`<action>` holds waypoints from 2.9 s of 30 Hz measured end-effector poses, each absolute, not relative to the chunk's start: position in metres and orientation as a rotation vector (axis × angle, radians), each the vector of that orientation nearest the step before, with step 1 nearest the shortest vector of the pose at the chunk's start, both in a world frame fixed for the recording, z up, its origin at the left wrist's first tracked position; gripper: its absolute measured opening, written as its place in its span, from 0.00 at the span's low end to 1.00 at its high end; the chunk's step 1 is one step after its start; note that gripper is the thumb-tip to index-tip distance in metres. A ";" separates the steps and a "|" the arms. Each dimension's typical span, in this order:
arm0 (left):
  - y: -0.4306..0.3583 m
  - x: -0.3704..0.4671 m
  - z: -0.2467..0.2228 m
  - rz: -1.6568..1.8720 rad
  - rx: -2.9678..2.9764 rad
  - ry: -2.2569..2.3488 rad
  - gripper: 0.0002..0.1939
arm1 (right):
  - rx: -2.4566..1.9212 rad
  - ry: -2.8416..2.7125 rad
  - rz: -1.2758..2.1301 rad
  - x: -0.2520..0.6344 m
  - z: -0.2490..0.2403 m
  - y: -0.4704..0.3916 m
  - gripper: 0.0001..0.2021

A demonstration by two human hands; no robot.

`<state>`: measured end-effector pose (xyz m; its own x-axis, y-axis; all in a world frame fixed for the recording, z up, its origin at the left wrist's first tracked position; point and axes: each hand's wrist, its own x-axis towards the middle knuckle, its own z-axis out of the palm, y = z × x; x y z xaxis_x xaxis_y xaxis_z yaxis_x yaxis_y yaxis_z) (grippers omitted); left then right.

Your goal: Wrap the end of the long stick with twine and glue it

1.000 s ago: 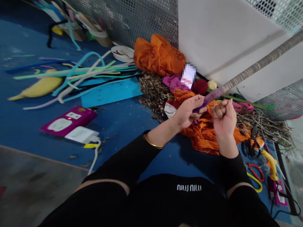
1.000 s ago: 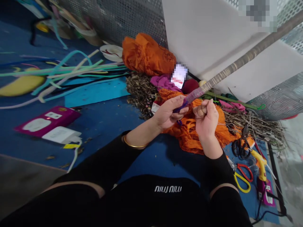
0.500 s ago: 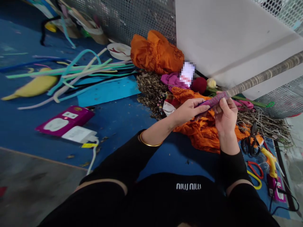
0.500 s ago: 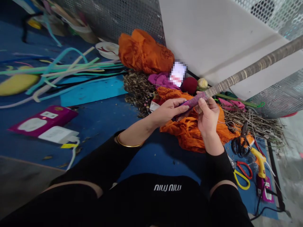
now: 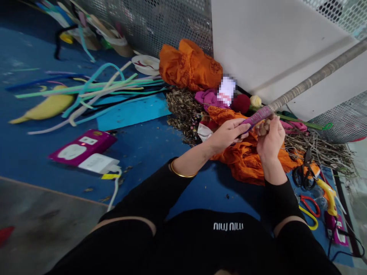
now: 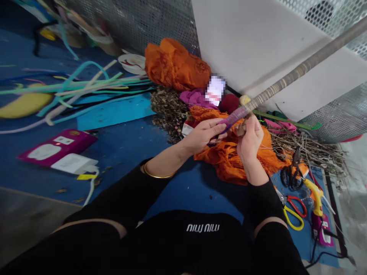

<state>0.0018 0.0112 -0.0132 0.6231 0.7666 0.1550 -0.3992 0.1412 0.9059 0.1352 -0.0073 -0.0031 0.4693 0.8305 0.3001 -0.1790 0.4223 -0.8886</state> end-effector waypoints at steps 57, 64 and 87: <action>0.013 -0.004 -0.017 0.719 1.982 0.675 0.18 | -0.998 -1.760 0.319 0.171 0.036 -0.041 0.17; 0.014 -0.007 -0.012 0.682 1.822 0.591 0.15 | -0.919 -1.641 0.316 0.168 0.035 -0.043 0.16; -0.002 0.007 -0.031 0.699 2.824 1.037 0.20 | -1.372 -1.829 0.344 0.184 0.031 -0.038 0.19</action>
<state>0.0074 -0.0017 -0.0309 0.6726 0.6254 0.3957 0.6014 -0.7735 0.2001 0.1835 -0.0377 0.0307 -0.0850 0.8961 0.4356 0.6768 0.3728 -0.6348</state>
